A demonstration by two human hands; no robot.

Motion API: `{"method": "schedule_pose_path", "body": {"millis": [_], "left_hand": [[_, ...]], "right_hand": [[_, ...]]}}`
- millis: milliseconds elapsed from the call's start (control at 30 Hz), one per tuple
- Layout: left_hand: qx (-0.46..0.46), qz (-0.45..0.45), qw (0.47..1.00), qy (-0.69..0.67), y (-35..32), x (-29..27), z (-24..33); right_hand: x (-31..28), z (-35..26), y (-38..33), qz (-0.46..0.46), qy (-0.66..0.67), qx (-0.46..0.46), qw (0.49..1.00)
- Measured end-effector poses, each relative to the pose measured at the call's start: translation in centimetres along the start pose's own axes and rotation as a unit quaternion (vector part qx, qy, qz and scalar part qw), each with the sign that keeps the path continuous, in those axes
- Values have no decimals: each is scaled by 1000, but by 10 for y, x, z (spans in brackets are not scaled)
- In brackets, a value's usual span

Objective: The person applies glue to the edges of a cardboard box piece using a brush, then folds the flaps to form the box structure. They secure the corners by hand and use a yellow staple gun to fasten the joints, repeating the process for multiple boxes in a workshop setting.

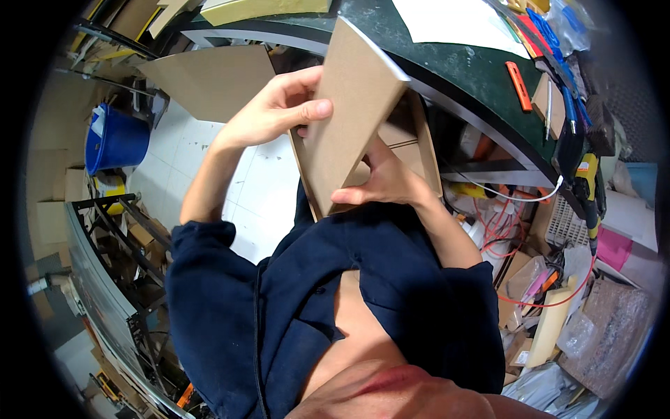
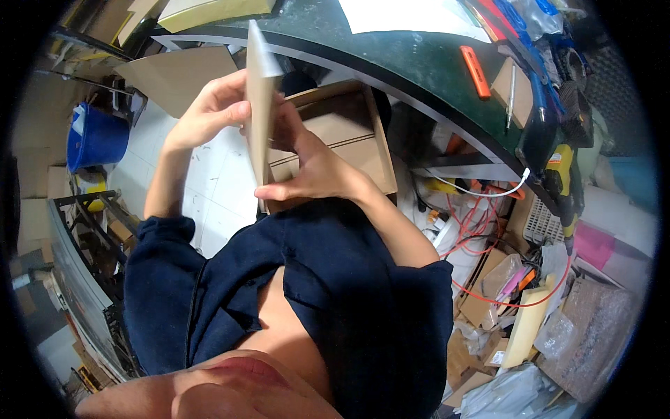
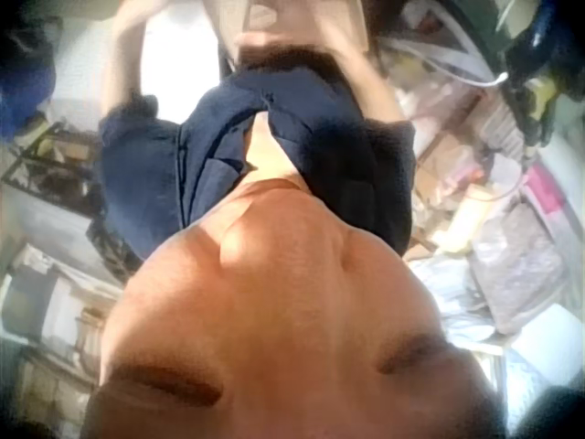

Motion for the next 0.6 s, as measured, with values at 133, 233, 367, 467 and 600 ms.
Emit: {"method": "schedule_pose_path", "body": {"millis": [133,233,367,467,600], "left_hand": [[72,240,968,-12,-21,-5,-13],[57,314,947,42,-43,-23,-25],[86,359,929,33,-51,-25,-24],[85,353,931,36,-58,-24,-32],[82,355,931,23,-56,-15,-33]], "right_hand": [[-31,20,0,-65,-151,47,985],[-64,77,-14,-20,-470,113,875],[-75,103,-18,-59,-610,177,770],[-71,100,-6,-106,-666,188,714],[-77,97,-4,-136,-644,197,726]]}}
Point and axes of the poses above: each hand's wrist, its own y-axis towards the middle knuckle, its own x-axis out of the palm, z = x × y, the point moved 2 cm from there along y, towards the middle knuckle, and after that the axes turned 4 degrees about -z, right-handed, at the moved point
